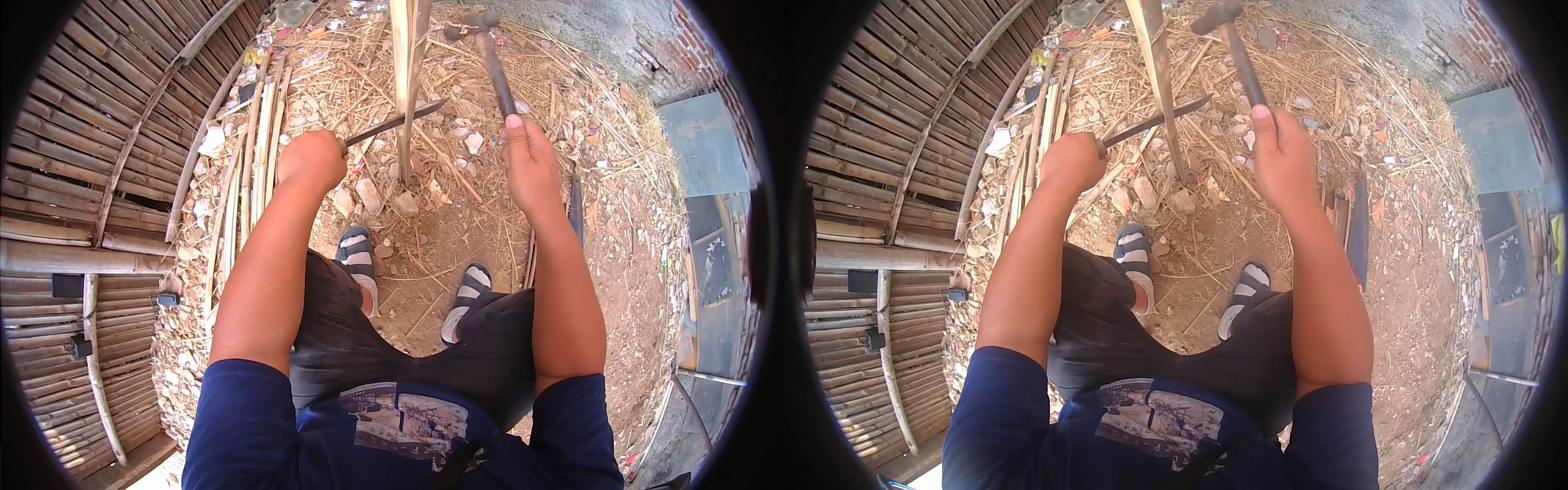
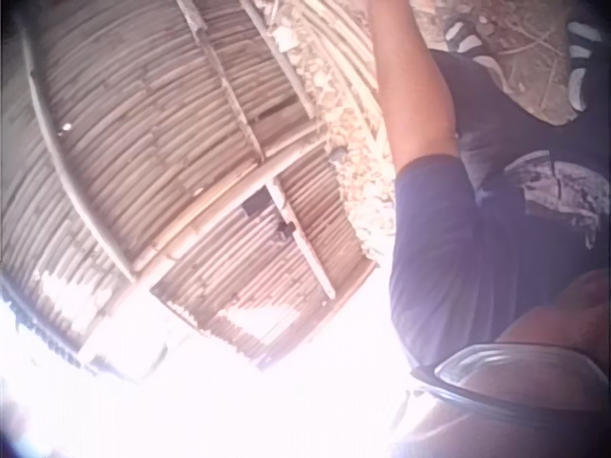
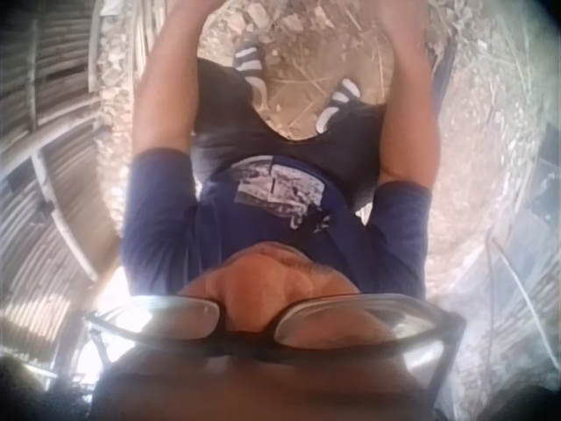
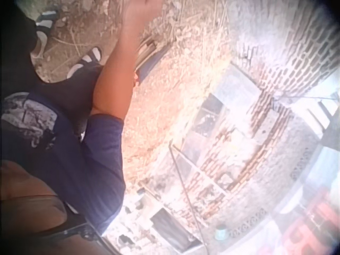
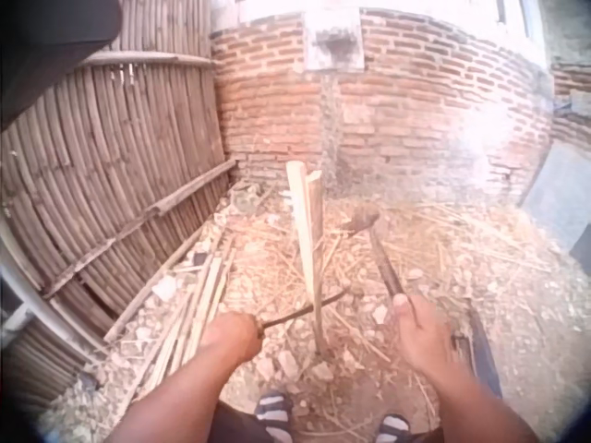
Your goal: The person splits a piece of wood by holding a machete against it and striking the blade's back with a hammer, then shaves the surface of a wood strip using the machete.
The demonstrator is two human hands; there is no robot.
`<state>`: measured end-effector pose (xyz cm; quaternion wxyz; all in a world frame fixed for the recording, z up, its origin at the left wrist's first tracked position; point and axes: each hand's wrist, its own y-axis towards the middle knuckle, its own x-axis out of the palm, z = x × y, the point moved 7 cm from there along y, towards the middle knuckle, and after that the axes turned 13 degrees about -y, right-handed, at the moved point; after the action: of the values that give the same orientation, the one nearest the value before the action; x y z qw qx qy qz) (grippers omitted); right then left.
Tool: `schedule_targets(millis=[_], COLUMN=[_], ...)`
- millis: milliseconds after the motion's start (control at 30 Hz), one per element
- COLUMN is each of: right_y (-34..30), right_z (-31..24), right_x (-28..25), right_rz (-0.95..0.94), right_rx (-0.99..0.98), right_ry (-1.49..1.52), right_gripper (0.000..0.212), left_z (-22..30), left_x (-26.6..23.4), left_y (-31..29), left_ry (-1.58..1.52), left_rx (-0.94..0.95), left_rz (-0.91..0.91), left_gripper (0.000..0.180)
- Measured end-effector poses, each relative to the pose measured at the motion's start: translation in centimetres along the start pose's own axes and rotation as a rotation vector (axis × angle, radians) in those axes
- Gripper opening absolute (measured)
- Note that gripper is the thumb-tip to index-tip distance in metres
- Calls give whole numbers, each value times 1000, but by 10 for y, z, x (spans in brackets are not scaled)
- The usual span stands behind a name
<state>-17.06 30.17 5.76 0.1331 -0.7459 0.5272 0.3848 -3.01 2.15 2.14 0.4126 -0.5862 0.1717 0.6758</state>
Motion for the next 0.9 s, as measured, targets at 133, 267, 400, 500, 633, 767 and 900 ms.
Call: schedule_targets(millis=[133,267,400,500,633,767,900], right_y=[0,-9,-1,1,2,-6,-6], right_z=[-7,50,45,11,3,26,58], right_x=[-19,50,54,14,-20,19,70], right_rz=[226,-54,-180,-83,198,103,-144], right_rx=[-67,35,142,117,13,29,43], right_ry=[102,-327,-286,-155,160,-142,-354], right_gripper=[41,48,54,53,43,43,47], left_z=[5,7,4,1,-1,-1,3], left_x=[-3,-1,3,1,4,6,10], left_y=[1,4,7,2,5,5,9], left_ry=[1,2,-8,-4,-17,-13,-9], left_rx=[-15,7,9,-13,-8,-8,13], left_rz=[14,1,24,19,28,22,6], left_gripper=[26,26,26,25,25,25,26])
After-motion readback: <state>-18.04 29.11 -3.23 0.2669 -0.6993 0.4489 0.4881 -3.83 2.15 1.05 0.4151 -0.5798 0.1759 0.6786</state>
